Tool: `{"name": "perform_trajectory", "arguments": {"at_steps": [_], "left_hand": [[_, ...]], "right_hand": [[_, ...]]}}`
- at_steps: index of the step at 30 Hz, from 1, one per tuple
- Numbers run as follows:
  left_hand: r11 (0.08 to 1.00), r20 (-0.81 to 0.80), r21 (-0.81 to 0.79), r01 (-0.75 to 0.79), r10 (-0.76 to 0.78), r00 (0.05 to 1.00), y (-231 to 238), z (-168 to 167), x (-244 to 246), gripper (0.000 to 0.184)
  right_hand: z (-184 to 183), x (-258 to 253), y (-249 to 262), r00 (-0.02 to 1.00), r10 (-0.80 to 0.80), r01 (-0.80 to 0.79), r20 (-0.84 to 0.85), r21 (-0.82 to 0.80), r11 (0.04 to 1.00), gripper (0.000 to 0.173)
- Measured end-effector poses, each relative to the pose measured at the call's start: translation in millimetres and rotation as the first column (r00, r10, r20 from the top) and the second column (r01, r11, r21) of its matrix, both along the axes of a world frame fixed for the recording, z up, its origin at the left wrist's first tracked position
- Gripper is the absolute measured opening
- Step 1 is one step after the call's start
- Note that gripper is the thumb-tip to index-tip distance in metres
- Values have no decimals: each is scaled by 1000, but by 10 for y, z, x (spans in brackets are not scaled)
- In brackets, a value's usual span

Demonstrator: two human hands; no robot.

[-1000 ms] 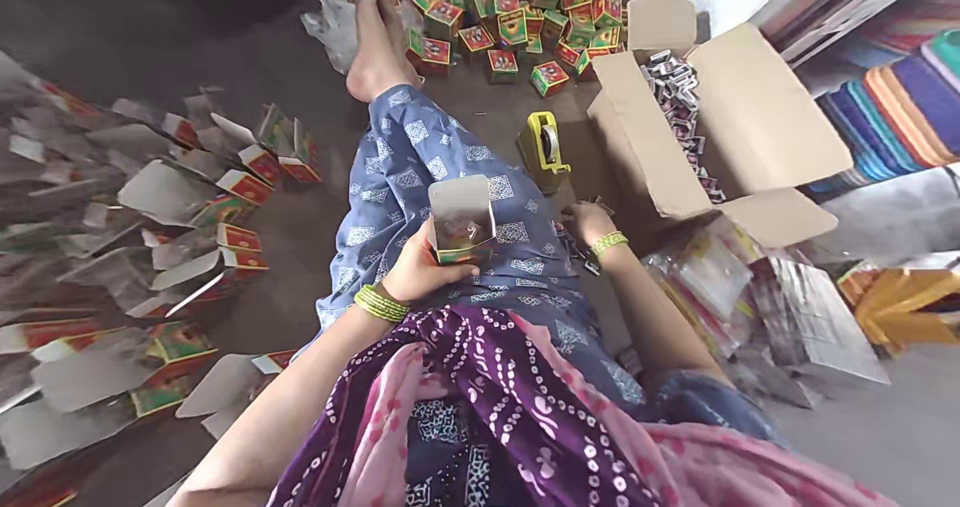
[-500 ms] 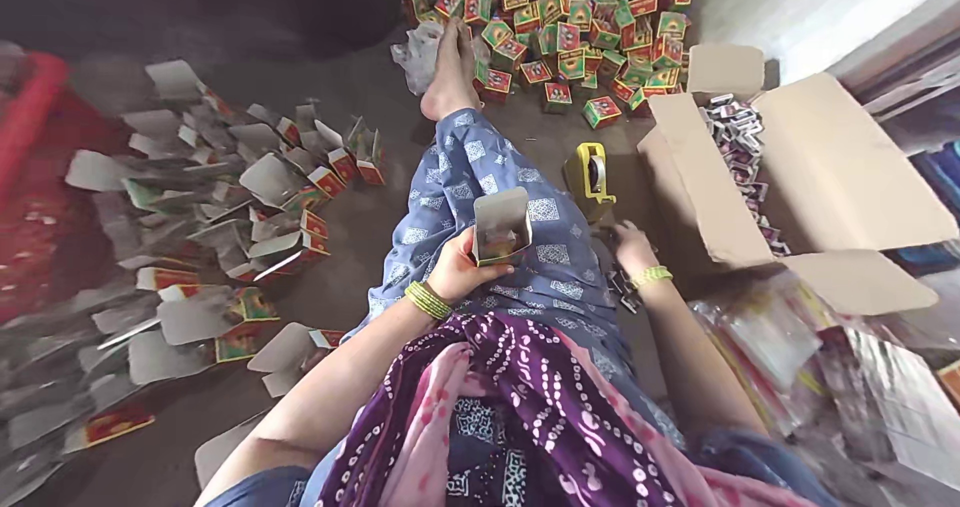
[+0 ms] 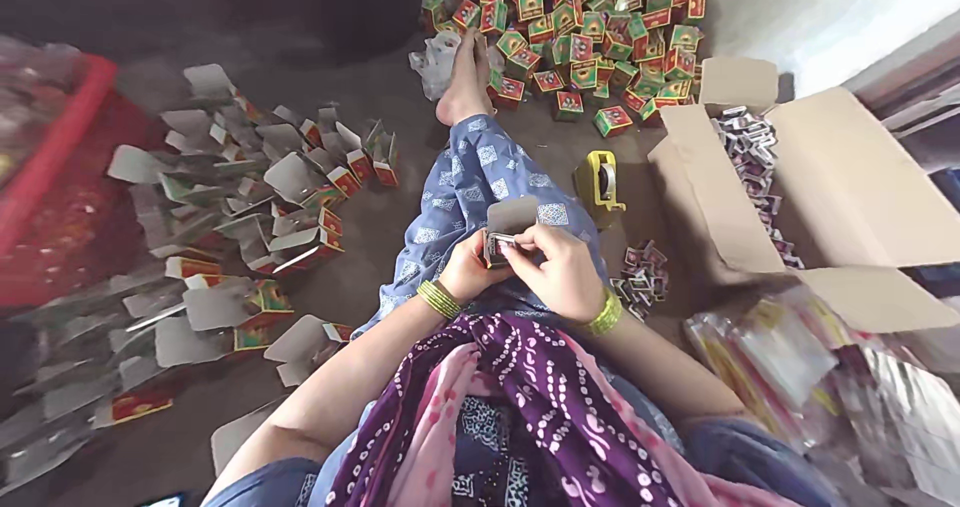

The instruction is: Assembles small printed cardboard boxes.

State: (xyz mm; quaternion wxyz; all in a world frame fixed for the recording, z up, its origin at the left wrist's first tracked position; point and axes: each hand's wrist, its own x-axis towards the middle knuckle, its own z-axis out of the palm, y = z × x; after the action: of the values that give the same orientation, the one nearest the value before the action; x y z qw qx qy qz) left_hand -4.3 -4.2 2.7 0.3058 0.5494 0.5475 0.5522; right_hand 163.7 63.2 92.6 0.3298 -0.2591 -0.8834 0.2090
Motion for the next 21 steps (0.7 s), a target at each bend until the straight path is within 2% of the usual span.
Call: {"name": "perform_trajectory", "arguments": {"at_steps": [2, 5, 7, 13, 21], "left_hand": [[1000, -25, -25, -13, 12, 1000, 7, 2, -13, 62], [1000, -212, -25, -11, 6, 977, 16, -1, -13, 56], [1000, -254, -22, -13, 8, 967, 20, 6, -2, 54], [995, -210, -91, -33, 14, 978, -5, 13, -17, 51], [1000, -145, -10, 6, -7, 989, 7, -12, 30, 75]], "right_hand": [[-27, -4, -45, 998, 11, -16, 58, 99, 995, 19], [-71, -7, -92, 994, 43, -62, 99, 193, 979, 16], [-92, -22, -98, 989, 80, -107, 122, 230, 967, 19], [-55, -93, -69, 904, 133, -249, 407, 247, 936, 32], [67, -85, -23, 826, 115, -276, 552, 219, 936, 38]]}}
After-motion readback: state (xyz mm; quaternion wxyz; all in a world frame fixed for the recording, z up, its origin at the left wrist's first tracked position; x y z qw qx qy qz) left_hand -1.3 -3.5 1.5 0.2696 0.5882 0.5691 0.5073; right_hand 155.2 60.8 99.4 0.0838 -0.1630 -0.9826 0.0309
